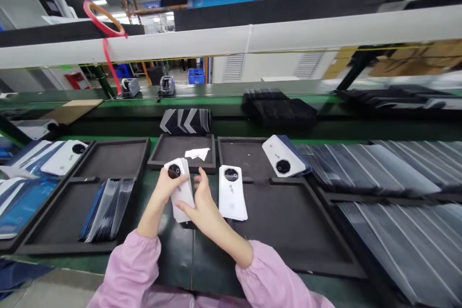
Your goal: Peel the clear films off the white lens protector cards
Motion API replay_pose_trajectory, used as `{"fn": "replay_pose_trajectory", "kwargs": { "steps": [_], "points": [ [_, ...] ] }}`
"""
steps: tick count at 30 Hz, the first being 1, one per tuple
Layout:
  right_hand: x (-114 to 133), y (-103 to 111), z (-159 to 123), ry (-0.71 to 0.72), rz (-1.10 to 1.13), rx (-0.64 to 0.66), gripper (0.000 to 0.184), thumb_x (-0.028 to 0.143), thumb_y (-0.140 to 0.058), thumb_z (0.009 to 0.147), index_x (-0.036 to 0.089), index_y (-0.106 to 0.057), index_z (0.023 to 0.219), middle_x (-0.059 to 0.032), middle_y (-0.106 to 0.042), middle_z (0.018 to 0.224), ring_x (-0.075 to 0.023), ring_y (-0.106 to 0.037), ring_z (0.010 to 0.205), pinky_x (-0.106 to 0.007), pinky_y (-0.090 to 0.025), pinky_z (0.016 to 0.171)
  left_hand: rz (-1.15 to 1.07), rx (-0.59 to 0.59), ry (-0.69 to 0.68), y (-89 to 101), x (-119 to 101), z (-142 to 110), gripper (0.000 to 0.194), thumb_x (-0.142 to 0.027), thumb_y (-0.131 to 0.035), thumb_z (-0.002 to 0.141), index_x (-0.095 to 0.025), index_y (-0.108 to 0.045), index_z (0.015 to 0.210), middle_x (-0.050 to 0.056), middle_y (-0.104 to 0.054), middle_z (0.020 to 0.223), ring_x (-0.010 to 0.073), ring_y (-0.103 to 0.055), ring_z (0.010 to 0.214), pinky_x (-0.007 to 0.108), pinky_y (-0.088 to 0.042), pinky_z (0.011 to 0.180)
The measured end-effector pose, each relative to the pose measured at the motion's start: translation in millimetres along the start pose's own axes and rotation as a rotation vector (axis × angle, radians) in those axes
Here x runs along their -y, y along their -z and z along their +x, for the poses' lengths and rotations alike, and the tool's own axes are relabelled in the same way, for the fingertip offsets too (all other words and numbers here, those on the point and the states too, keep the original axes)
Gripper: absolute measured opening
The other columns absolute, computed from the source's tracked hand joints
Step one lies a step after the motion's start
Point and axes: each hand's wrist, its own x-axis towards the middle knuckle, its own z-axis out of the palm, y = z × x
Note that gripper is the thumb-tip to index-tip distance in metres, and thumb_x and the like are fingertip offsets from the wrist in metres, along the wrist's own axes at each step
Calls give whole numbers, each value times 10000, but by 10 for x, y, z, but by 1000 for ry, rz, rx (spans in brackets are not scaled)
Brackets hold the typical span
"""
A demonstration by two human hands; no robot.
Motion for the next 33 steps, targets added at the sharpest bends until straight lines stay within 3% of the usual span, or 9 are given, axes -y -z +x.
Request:
{"fn": "replay_pose_trajectory", "kwargs": {
  "steps": [3, 5, 11, 13, 18, 23, 25, 29, 33],
  "points": [
    [49, 106, 63, 43, 204, 66, 397, 288, -531, 888, 169, -513, 1266, -116, -706, 1033, -267, -703, 886, -444, -564, 846, -139, 23, -115, 69, -352, 17, 520, -519, -762, 691, -159, -609, 1034, 74, -688, 961, 246, -656, 962, 354, -530, 846],
    [113, 206, 86, 105, 336, 14, 270, 331, -519, 908, 212, -588, 1140, -79, -726, 984, -246, -707, 843, -393, -574, 797, -325, 108, -170, 70, -551, -44, 567, -515, -760, 726, -168, -614, 1149, 111, -706, 1092, 272, -661, 1049, 379, -527, 904],
    [225, 372, 19, 61, 761, 50, 471, 446, -640, 877, 268, -592, 1311, -83, -685, 1298, -290, -662, 1185, -426, -541, 982, -832, 659, -76, -158, -731, -313, 927, -764, -686, 677, -155, -567, 1366, 199, -658, 1279, 388, -612, 1195, 502, -485, 1001],
    [223, 390, 8, 18, 773, 55, 550, 468, -653, 863, 276, -552, 1369, -90, -639, 1379, -305, -624, 1252, -451, -521, 1016, -900, 682, -65, -241, -723, -342, 1019, -860, -621, 659, -174, -534, 1408, 173, -672, 1196, 370, -628, 1137, 503, -490, 985],
    [230, 449, -28, -42, 503, 107, 738, 522, -738, 763, 278, -472, 1407, -117, -584, 1433, -348, -610, 1255, -481, -541, 964, -979, 415, -163, -300, -738, -304, 983, -955, -404, 690, -328, -480, 1444, 45, -624, 945, 227, -622, 860, 451, -515, 944],
    [322, 449, -134, 12, 44, 19, 1135, 414, -939, 508, 337, -380, 1494, -144, -589, 1421, -427, -636, 1175, -505, -566, 823, -1034, 424, -184, -267, -807, -310, 948, -886, -468, 751, -515, -129, 1555, -11, -566, 907, 146, -537, 704, 467, -498, 963],
    [340, 510, -182, 118, -89, -50, 1010, 418, -919, 563, 355, -461, 1461, -126, -706, 1223, -402, -710, 976, -481, -560, 702, -1001, 443, -155, -246, -842, -329, 987, -889, -463, 748, -479, -111, 1574, -5, -561, 893, 147, -524, 685, 481, -492, 967],
    [342, 828, -283, 445, -182, -304, 302, 339, -720, 839, 469, -707, 1110, -35, -745, 822, -284, -684, 651, -427, -489, 566, -986, 634, 10, -196, -860, -371, 956, -863, -454, 777, -443, -154, 1582, 15, -599, 918, 158, -556, 696, 484, -499, 928],
    [408, 1124, -311, 560, -193, -575, 383, 263, -727, 848, 555, -708, 1094, -40, -733, 863, -296, -678, 746, -475, -508, 659, -863, 953, 153, -221, -722, -437, 1004, -750, -640, 769, -384, -192, 1590, 52, -676, 977, 209, -642, 810, 396, -503, 853]
  ]
}}
